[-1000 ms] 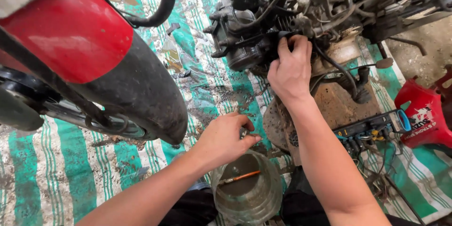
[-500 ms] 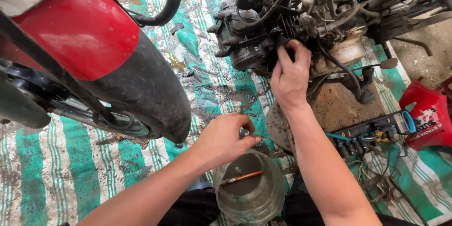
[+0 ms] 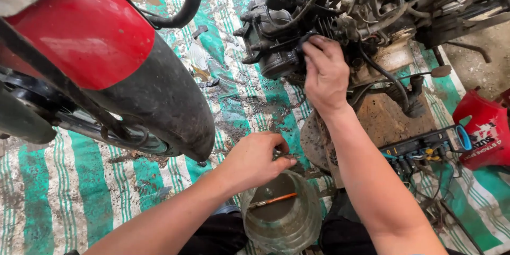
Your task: Cleaning the exterior surfaces of a motorcycle engine using a brush and a cloth
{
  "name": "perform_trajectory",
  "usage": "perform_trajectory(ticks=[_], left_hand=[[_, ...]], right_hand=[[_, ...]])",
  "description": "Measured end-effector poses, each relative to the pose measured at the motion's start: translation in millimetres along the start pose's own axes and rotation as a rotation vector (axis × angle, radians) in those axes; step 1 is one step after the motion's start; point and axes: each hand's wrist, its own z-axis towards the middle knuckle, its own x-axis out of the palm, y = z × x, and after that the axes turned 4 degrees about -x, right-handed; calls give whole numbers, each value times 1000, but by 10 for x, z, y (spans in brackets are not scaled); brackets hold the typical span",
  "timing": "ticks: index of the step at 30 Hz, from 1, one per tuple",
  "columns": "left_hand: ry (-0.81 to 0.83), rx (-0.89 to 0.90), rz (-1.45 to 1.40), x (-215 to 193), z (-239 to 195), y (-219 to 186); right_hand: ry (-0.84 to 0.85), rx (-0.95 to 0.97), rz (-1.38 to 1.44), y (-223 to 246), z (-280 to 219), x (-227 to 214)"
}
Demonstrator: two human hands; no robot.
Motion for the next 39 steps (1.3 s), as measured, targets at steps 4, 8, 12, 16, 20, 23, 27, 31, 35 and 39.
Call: perform_trajectory(ticks=[4,8,12,16,20,23,27,31,35,39], left_hand=[[16,2,2,12,42,-62],[-3,5,1,-89,21,-160],[-4,4,50,-171,-83,-155],[35,-13,48,-132,-135,-60],[32,1,73,-167,-226,-42],[30,21,66,-159,-251,-15],[45,49,53,-117,-230,21],[36,62,38,-110,-210,15],[54,54,7,-85,-183,-41],[-5,-59,-50,-154,-78,-46]], right_hand=[[36,-155,-105,76,155,44],[28,-181,-199,143,-23,-14],[-79,9,-182,169,-438,81],[-223,285,28,375,-394,-50],[-170,90,-64,367,-1,133],[-108,-77,-126,310,91,174],[-87,-48,23,289,157,57],[-59,-108,-30,317,271,189],[70,-277,-143,511,234,313],[135,-174,-42,784,-156,248]])
